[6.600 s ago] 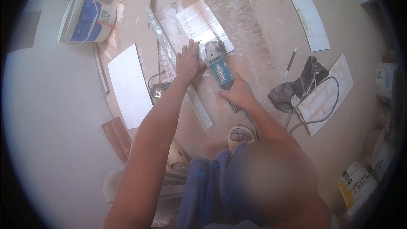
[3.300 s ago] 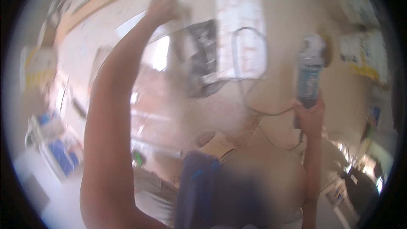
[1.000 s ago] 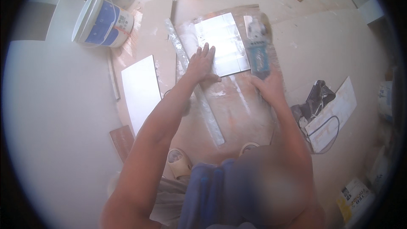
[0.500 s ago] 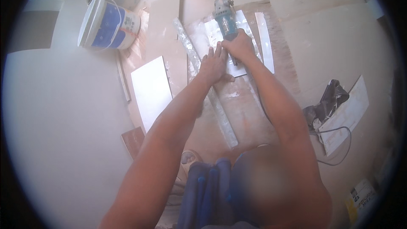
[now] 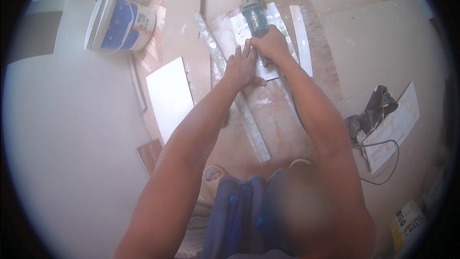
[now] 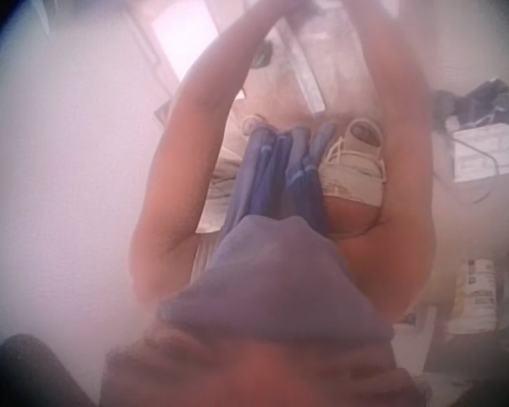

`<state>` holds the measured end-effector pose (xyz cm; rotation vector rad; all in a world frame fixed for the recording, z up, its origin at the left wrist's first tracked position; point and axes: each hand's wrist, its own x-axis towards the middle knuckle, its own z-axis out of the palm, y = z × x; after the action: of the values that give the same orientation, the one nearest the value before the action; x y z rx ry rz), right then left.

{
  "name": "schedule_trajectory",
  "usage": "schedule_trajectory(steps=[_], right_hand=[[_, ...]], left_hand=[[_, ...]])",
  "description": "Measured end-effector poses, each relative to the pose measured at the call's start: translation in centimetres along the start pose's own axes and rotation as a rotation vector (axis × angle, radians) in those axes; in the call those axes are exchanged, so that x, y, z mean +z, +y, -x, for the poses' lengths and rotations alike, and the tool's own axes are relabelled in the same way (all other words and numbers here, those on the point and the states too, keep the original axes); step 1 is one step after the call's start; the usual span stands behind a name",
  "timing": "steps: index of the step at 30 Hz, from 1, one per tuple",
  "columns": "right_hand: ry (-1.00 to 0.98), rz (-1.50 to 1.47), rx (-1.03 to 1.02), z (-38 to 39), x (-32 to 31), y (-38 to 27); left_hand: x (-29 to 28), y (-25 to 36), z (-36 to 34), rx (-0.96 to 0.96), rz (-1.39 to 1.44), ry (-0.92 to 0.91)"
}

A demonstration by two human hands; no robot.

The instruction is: The person uses an angle grinder to cut white ceramic tiles on the floor. They position the tiles, guide the grinder along marked lines, and separate the pieces after cutting.

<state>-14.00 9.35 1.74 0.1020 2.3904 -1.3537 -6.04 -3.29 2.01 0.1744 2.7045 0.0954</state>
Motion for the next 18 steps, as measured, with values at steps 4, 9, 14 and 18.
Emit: schedule_trajectory(steps=[4, 9, 14, 18], right_hand=[[0.0, -0.009, 0.005, 0.08, -0.02, 0.08], [0.021, -0.004, -0.027, -0.26, 0.3, 0.5], [0.012, 0.006, -0.026, -0.06, 0.19, 0.28], [0.001, 0.016, -0.026, -0.31, 0.21, 0.32]], left_hand=[[-0.76, 0.43, 0.04, -0.029, 0.027, -0.074], [-0.59, 0.29, 0.02, -0.028, 0.04, -0.078], [-0.25, 0.13, -0.05, -0.024, 0.046, -0.074], [-0.04, 0.09, 0.1, -0.004, -0.001, -0.019]])
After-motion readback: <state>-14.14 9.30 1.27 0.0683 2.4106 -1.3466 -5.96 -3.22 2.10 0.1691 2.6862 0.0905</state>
